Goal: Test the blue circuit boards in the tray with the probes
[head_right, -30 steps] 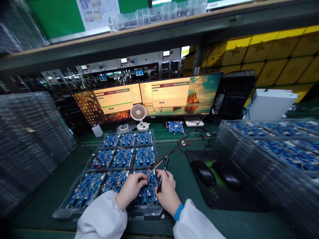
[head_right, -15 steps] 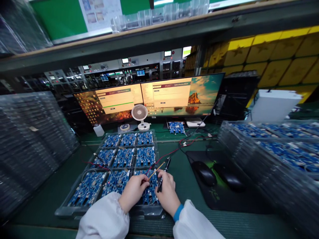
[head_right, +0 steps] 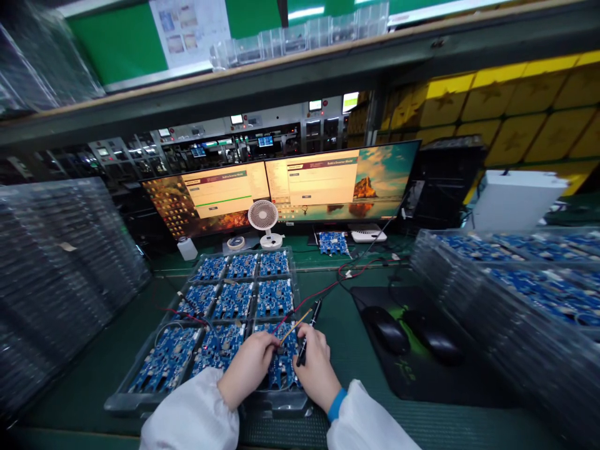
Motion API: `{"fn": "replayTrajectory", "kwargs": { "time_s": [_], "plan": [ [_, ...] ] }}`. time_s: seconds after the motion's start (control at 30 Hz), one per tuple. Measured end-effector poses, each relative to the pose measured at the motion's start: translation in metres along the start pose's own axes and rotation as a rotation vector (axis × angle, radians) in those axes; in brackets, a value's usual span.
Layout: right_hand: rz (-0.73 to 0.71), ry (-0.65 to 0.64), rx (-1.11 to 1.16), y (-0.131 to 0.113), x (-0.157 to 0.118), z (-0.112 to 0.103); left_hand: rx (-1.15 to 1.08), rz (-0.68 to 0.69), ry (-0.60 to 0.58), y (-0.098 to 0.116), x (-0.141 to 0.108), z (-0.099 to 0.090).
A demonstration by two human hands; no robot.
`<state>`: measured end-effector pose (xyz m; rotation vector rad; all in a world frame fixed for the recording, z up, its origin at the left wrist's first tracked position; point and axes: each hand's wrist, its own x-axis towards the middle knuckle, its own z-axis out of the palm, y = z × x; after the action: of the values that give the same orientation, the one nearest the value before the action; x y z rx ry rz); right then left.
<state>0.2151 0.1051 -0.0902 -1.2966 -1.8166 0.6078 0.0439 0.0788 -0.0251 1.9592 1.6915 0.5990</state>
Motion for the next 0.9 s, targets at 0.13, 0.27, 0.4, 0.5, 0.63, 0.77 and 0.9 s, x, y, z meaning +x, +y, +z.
{"fn": "replayTrajectory", "kwargs": {
  "time_s": [0.13,0.27,0.4,0.5,0.63,0.77,0.9],
  "plan": [
    [-0.006,0.009,0.008,0.001,0.0,0.0,0.008,-0.049,0.07,-0.004,0.0,-0.026],
    [0.001,0.011,0.012,0.002,-0.001,0.001,0.214,-0.024,0.075,-0.014,0.006,-0.045],
    [0.005,0.005,0.017,0.002,-0.002,0.001,0.265,-0.06,0.084,-0.023,0.016,-0.049],
    [0.006,0.0,0.016,0.003,-0.002,0.001,0.179,-0.085,0.06,-0.028,0.024,-0.047],
    [0.01,-0.006,0.013,0.003,-0.002,0.001,0.157,-0.135,0.052,-0.033,0.033,-0.042],
    [0.017,-0.006,0.01,0.004,-0.002,0.001,0.148,-0.148,0.066,-0.036,0.037,-0.038],
    [0.021,-0.013,0.012,0.002,-0.001,0.0,0.141,-0.159,0.069,-0.036,0.038,-0.035]
  ]
}}
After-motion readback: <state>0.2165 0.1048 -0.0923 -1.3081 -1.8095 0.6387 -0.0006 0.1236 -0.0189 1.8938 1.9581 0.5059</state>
